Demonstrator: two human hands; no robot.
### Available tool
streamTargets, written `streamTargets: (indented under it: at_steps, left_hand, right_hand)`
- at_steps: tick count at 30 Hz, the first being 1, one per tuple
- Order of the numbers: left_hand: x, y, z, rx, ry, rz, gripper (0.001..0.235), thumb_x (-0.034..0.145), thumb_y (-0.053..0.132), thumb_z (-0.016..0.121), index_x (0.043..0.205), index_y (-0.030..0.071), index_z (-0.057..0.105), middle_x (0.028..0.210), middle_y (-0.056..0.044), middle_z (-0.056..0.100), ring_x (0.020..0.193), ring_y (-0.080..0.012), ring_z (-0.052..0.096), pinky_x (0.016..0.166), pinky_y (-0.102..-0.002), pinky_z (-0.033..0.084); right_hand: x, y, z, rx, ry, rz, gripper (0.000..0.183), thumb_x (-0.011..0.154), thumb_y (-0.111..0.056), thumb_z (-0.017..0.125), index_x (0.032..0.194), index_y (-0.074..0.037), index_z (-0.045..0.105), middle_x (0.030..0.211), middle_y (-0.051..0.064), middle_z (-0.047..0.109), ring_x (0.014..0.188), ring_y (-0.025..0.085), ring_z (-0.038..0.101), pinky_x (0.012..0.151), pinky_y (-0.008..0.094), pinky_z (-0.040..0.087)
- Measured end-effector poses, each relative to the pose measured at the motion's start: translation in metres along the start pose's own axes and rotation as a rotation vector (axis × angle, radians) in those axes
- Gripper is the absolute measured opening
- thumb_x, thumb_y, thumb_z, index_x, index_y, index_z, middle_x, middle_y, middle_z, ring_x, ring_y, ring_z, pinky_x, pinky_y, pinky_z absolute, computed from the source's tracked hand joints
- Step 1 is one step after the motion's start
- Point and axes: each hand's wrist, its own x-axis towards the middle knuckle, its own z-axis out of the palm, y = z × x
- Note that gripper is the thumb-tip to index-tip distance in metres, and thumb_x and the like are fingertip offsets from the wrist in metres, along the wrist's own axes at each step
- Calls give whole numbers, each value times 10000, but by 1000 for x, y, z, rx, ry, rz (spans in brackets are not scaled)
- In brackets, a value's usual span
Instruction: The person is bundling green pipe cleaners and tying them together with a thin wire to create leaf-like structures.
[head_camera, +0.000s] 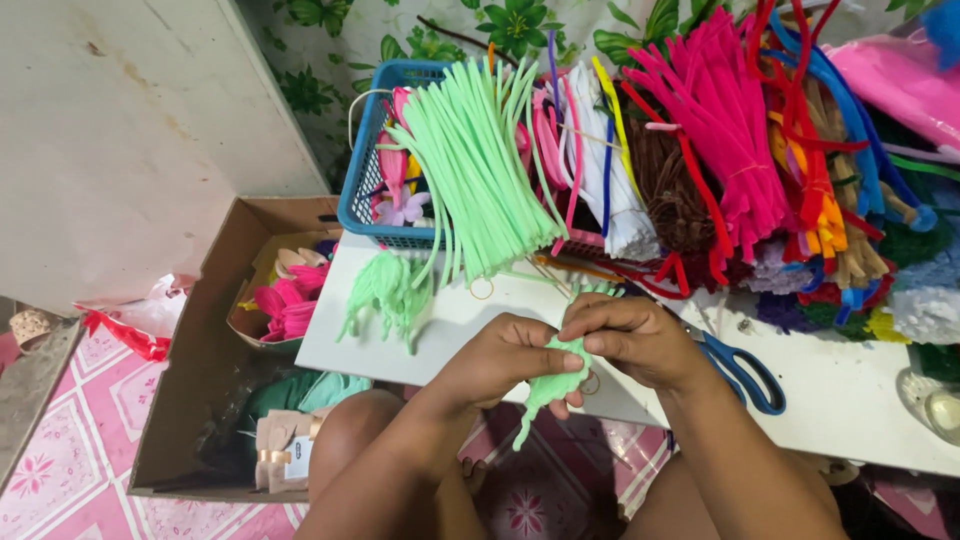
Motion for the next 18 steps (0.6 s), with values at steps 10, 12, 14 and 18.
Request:
streamTargets:
  at_steps: [10,12,14,18]
  left_hand:
    - [1,-3,-10,-2,5,-29,152,896,-14,768,850,-130,681,703,-330,688,589,-358,714,499,-438,599]
    - [1,-6,-10,38,24,-7,154,889,1,777,849,-120,691,698,-312,692,576,-333,716,486,-416,595]
    - [3,-4,-4,87,47,18,156,894,17,781,831,-97,695,678,-270,694,572,-300,716,478,-390,594]
    - [8,-16,-30,533,143,117,215,895,195,804,746,65,721,535,-56,608,527,-83,596,439,-254,474]
  right_hand:
    - [-2,19,-4,16,29,-28,163,859,24,702,895,183,710,841,271,649,762,312,629,662,394,505]
    - [-5,22,-6,-34,44,-36,166,865,12,702,896,174,709,857,263,652,786,316,631,686,396,504]
    - [-3,10,-4,-123,51,-17,187,870,-22,707,923,156,720,880,249,664,805,302,632,704,397,503]
    - [-2,-7,-7,-445,44,10,220,877,-80,734,997,103,749,910,191,686,846,256,636,745,362,505]
